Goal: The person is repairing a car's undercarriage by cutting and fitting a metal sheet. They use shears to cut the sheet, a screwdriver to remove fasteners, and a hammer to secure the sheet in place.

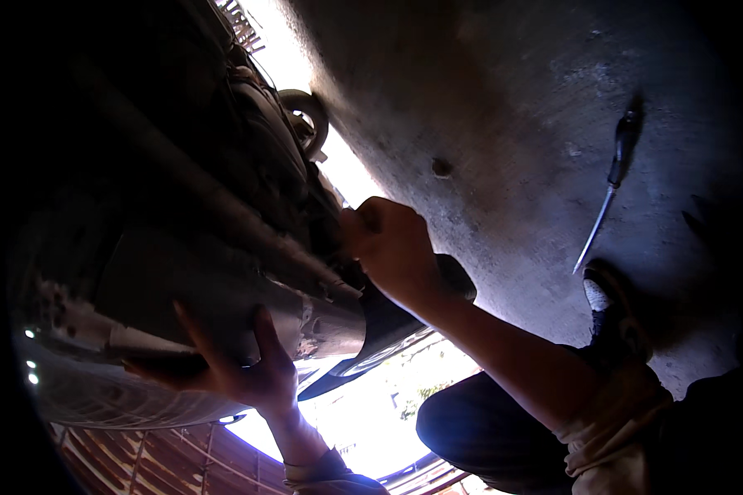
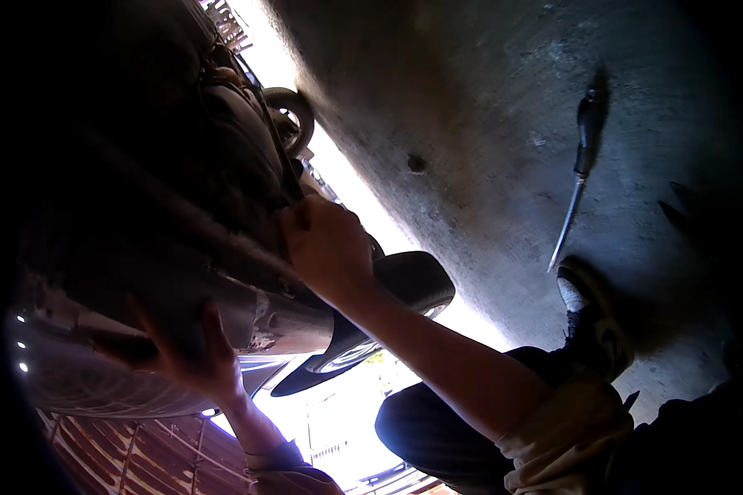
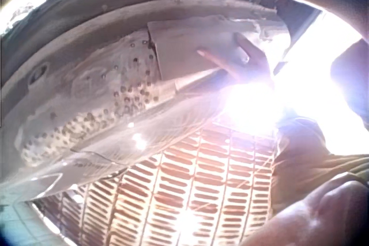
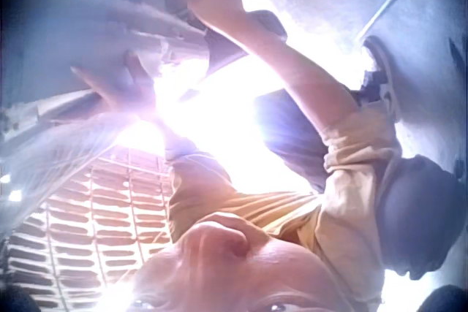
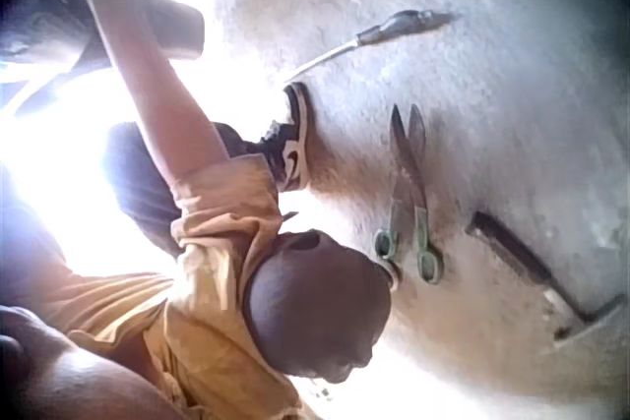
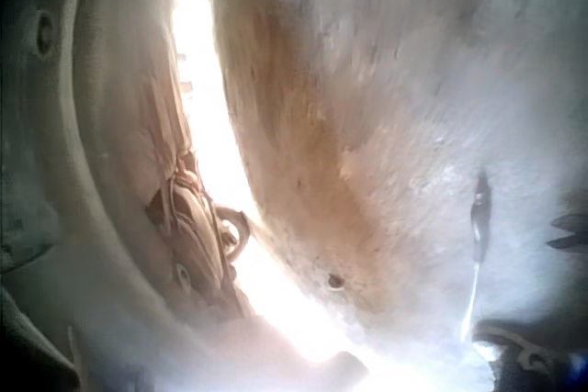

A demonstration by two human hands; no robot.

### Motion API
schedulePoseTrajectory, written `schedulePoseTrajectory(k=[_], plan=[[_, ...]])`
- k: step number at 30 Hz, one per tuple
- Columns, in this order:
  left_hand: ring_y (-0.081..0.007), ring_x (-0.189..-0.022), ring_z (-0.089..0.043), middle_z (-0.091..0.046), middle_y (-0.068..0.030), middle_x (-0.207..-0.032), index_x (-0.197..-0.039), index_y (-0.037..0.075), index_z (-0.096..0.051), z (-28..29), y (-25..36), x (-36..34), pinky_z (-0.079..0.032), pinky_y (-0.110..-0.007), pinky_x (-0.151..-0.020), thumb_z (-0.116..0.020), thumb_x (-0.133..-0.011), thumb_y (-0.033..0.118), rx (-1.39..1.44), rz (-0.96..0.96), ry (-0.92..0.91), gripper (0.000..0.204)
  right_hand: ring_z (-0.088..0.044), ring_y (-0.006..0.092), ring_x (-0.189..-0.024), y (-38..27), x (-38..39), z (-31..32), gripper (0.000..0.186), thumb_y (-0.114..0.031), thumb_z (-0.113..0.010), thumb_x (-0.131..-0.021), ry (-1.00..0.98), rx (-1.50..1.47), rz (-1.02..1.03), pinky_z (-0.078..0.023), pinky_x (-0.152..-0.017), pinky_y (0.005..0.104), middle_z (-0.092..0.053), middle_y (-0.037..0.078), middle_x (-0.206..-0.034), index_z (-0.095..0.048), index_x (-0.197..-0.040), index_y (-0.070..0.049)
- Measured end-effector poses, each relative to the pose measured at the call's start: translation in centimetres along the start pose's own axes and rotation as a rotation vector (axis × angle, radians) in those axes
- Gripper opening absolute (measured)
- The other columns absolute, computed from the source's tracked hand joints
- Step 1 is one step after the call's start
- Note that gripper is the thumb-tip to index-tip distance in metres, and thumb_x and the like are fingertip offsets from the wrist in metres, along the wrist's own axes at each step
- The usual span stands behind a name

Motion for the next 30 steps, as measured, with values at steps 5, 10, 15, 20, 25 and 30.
schedulePoseTrajectory(k=[5,10,15,20,25,30], plan=[[-0.0443,-0.139,0.001,-0.003,-0.0241,-0.150,-0.137,0.023,-0.046,-0.2,-0.1,0.1,-0.015,-0.065,-0.106,-0.057,-0.076,0.064,-0.014,-0.037,0.020,0.075,-0.063,0.0248,-0.061,-1.5,-0.9,7.3,0.023,-0.023,-0.057,-0.088,0.436,0.343,0.380,-0.048,-0.058,0.0364,-0.064,0.016,-0.069,-0.063,-0.082,-0.002],[-0.0434,-0.139,0.000,-0.006,-0.0233,-0.151,-0.137,0.027,-0.046,-0.1,0.1,0.3,-0.009,-0.064,-0.106,-0.052,-0.077,0.068,-0.036,-0.019,0.056,0.073,-0.064,0.0197,-0.063,-5.6,2.0,16.0,0.023,-0.023,-0.055,-0.093,0.735,0.439,0.443,-0.049,-0.057,0.0303,-0.067,0.012,-0.077,-0.062,-0.094,-0.002],[-0.0472,-0.138,-0.005,-0.013,-0.0228,-0.150,-0.135,0.030,-0.048,0.1,0.6,0.0,-0.004,-0.069,-0.103,-0.044,-0.082,0.070,0.028,-0.008,0.117,0.067,-0.063,0.0169,-0.072,-5.8,5.2,21.7,0.022,-0.023,-0.060,-0.090,0.977,0.506,0.627,-0.049,-0.062,0.0295,-0.065,0.011,-0.087,-0.061,-0.099,-0.003],[-0.0455,-0.139,-0.004,-0.011,-0.0233,-0.151,-0.137,0.030,-0.046,0.4,0.5,0.2,-0.005,-0.066,-0.105,-0.046,-0.078,0.072,-0.005,0.000,0.098,0.072,-0.059,0.0221,-0.086,-3.3,6.4,25.8,0.040,-0.025,-0.068,-0.084,1.193,1.073,0.544,-0.050,-0.065,0.0342,-0.057,0.014,-0.100,-0.052,-0.114,-0.003],[-0.0442,-0.139,-0.005,-0.011,-0.0230,-0.151,-0.137,0.031,-0.046,-0.3,0.3,0.2,-0.006,-0.065,-0.106,-0.045,-0.077,0.074,-0.018,-0.027,0.111,0.074,-0.060,0.0278,-0.086,-1.8,6.0,25.3,0.051,-0.027,-0.068,-0.082,1.027,1.503,0.445,-0.052,-0.067,0.0387,-0.058,0.016,-0.097,-0.047,-0.120,-0.002],[-0.0471,-0.137,-0.007,-0.013,-0.0243,-0.150,-0.135,0.030,-0.048,0.2,0.0,-0.1,-0.008,-0.065,-0.106,-0.045,-0.082,0.069,0.020,-0.060,0.136,0.067,-0.063,0.0302,-0.080,0.1,4.6,24.3,0.052,-0.027,-0.067,-0.082,0.875,1.374,0.425,-0.053,-0.064,0.0405,-0.061,0.017,-0.092,-0.045,-0.121,-0.001]])
Point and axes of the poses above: each hand's wrist, its own x-axis away from the middle knuckle, its own z-axis out of the back of the hand, y = z × x, the point moved 5 cm from there along -x, towards the middle knuckle
